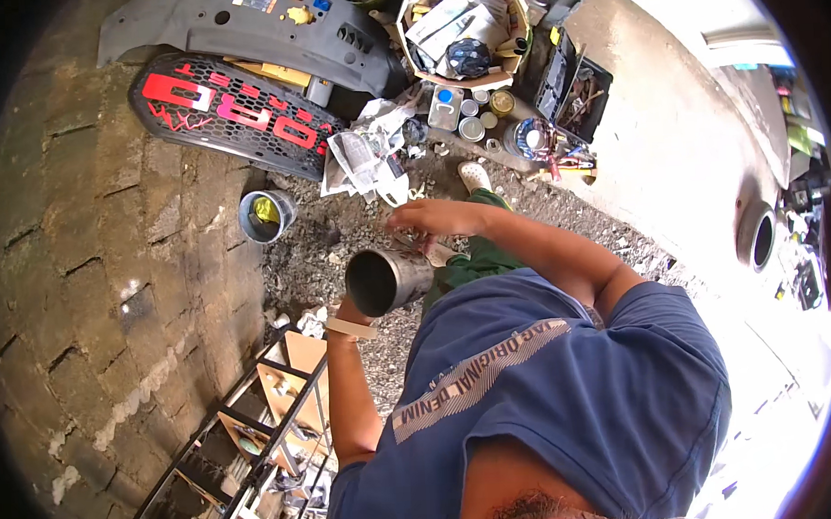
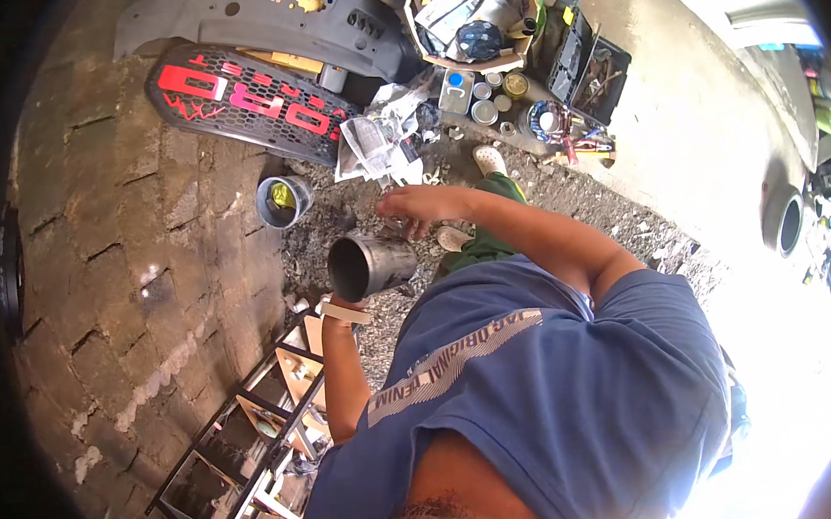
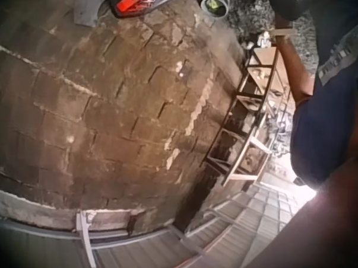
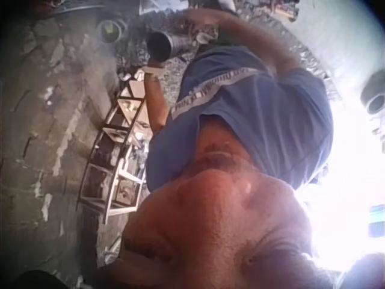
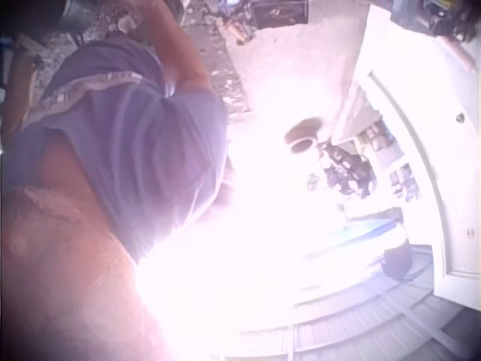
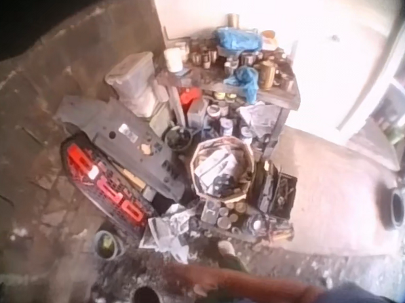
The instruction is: The person pours liquids from two different containers into a spray gun paint cup and then wipes the cup with a cloth.
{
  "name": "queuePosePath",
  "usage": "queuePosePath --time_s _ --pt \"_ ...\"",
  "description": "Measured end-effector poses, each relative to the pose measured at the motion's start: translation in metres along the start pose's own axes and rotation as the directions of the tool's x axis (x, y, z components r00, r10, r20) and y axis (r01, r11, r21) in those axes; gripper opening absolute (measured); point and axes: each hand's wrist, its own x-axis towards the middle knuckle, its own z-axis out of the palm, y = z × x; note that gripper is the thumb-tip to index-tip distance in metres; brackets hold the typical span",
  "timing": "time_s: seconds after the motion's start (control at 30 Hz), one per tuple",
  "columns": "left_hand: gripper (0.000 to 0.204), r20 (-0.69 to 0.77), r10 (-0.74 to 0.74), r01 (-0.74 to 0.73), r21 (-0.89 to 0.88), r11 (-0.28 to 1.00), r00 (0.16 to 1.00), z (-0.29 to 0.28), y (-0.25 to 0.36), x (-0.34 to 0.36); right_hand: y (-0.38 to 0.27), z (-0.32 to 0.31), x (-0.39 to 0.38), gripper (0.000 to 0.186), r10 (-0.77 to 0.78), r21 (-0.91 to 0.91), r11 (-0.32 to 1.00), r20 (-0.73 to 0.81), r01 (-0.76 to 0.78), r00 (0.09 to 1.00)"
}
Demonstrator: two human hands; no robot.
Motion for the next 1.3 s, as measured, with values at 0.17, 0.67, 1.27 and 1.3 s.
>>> queuePosePath --time_s 0.17,0.67,1.27,1.3 --pt "0.059 -0.032 -0.038 0.037 -0.015 0.999 0.999 0.012 0.014 0.011 -0.013 -0.042 0.029 0.036 0.359 -0.38 0.884 0.175 -0.274 0.917" --pt "0.054 -0.416 -0.035 0.11 0.156 0.982 0.909 0.073 -0.078 0.187 0.009 -0.109 0.085 0.028 -0.391 -0.872 0.425 0.067 0.244 0.918" --pt "0.061 -0.589 0.003 0.028 0.043 0.999 0.808 0.09 -0.29 0.418 0.31 -0.445 0.329 0.148 -0.028 0.145 0.611 -0.978 -0.778 -0.205" --pt "0.06 -0.605 -0.009 0.055 0.058 0.997 0.796 0.082 -0.308 0.416 0.32 -0.433 0.343 0.148 -0.028 0.146 0.596 -0.979 -0.79 -0.201"
